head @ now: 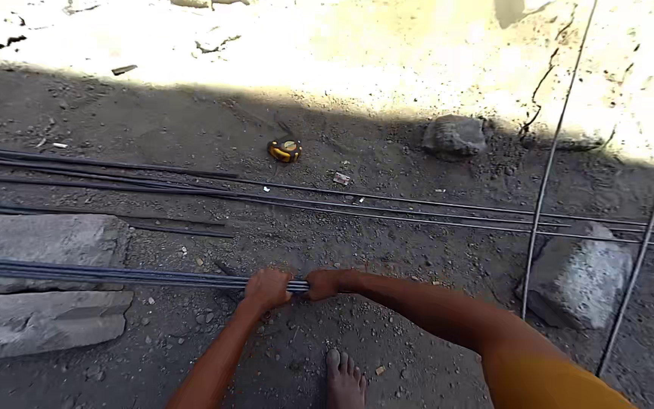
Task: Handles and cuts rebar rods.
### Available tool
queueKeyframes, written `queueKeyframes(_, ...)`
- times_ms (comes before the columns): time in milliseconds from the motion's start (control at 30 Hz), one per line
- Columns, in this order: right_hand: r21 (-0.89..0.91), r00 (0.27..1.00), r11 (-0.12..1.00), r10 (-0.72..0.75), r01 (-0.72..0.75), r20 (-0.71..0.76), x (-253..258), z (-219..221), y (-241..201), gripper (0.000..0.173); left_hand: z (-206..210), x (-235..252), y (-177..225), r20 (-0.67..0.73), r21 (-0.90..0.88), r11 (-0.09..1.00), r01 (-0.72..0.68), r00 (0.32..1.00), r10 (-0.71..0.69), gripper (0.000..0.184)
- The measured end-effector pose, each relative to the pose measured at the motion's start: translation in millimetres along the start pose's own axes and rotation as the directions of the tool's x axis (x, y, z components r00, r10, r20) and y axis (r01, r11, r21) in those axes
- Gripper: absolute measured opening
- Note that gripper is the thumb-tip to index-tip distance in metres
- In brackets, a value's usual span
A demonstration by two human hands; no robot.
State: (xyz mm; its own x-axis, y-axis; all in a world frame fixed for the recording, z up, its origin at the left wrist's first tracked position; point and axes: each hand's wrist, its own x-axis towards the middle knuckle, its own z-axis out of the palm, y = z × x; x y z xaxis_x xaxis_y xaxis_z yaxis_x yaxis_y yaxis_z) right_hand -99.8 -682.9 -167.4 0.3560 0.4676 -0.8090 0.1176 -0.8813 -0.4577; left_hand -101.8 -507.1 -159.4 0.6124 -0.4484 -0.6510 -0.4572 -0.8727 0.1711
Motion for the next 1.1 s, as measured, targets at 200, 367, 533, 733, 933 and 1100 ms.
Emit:
queueKeyframes(200, 0.049, 0.998, 0.998, -0.043, 0.045, -0.055, -11, 3, 16, 0.041, -4, 10, 17, 0.007, 0.122, 0.992, 0.022, 1.000, -0.023, 0.039)
queueKeyframes(367, 0.054, 0.998, 0.997, -0.049, 0.051, -0.051, -11, 4, 25, 0.042, -8, 14, 22, 0.009, 0.135, 0.991, 0.022, 1.000, -0.023, 0.040)
queueKeyframes(533, 0.027, 0.999, 1.000, 0.015, -0.014, -0.033, -2, 16, 43, 0.049, -6, 15, 27, 0.023, -0.015, 0.998, -0.053, 0.998, 0.053, 0.040)
queueKeyframes(733, -0.009, 0.996, 0.996, 0.090, -0.090, -0.018, 1, 8, 34, 0.054, 2, 10, 16, -0.098, -0.134, 0.987, -0.093, 0.992, 0.080, 0.037)
queueKeyframes(933, 0.027, 0.996, 0.997, 0.079, -0.078, -0.032, 17, 9, 41, 0.047, 1, 7, 8, -0.128, -0.127, 0.983, -0.132, 0.985, 0.116, 0.034)
queueKeyframes(1100, 0.018, 0.995, 0.995, 0.097, -0.097, -0.029, 19, 8, 28, 0.044, 6, 6, -1, -0.157, -0.130, 0.982, -0.134, 0.981, 0.113, 0.032)
